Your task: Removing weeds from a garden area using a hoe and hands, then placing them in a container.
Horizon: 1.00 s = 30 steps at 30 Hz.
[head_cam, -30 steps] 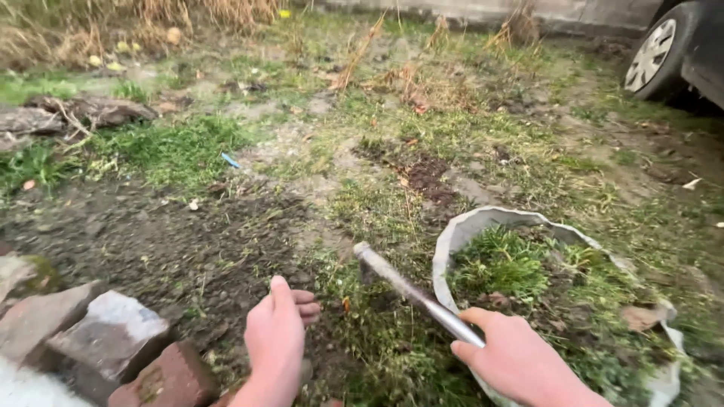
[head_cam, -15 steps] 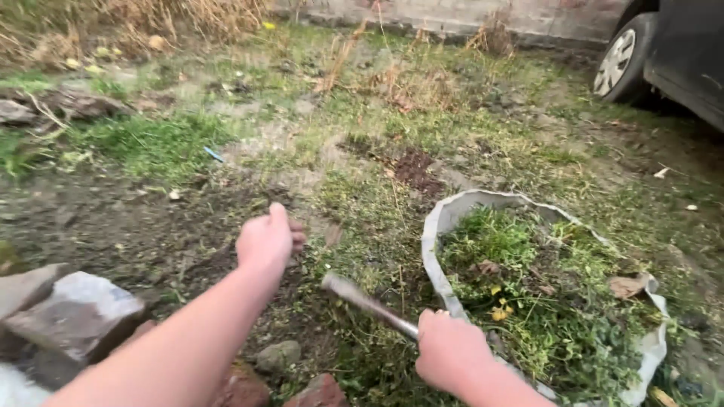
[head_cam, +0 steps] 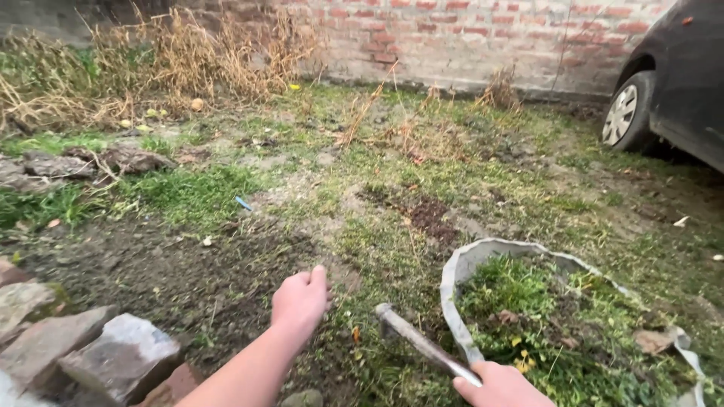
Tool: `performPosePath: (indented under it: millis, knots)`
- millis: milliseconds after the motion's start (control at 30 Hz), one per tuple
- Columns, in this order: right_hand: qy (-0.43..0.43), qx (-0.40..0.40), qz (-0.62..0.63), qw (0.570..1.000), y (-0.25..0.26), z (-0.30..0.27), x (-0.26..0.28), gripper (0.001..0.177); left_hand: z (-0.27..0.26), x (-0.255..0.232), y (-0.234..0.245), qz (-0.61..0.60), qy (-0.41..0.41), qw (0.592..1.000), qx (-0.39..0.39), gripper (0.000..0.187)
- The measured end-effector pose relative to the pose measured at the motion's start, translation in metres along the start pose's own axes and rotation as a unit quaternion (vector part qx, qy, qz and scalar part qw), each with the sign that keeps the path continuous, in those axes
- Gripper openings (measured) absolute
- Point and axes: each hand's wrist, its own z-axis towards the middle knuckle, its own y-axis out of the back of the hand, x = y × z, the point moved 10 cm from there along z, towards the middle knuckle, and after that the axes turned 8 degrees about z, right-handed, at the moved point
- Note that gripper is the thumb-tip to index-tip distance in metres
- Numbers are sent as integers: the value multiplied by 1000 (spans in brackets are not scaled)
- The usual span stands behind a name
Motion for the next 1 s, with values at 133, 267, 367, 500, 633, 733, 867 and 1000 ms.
performPosePath:
  millis: [133,267,367,500,633,733,867,1000]
  knots:
    - [4,-73,59,996,28,-42,18,39,11,10,1,-2,14,1000,-11,47]
    - [11,-92,90,992,19,-25,26,36,18,21,-6,-4,35,999,-13,43]
    - [11,-37,36,999,-33,73,-7,37,12,22,-7,6,44,999,-6,45]
    - [-94,-15,23,995,-41,71,-42,50,11,21,-17,38,27,999,7,45]
    - [-85,4,19,996,-28,20,-51,52,22,21,-34,56,-20,998,29,46]
    - [-51,-2,2,999,-23,-3,-57,50,25,17,-36,93,-33,995,31,50]
    - [-44,-17,-28,999,-20,-36,-70,44,13,5,-41,134,-49,988,63,48]
    - [17,25,-46,998,-26,-83,-40,29,-8,-17,-41,192,-82,974,86,49]
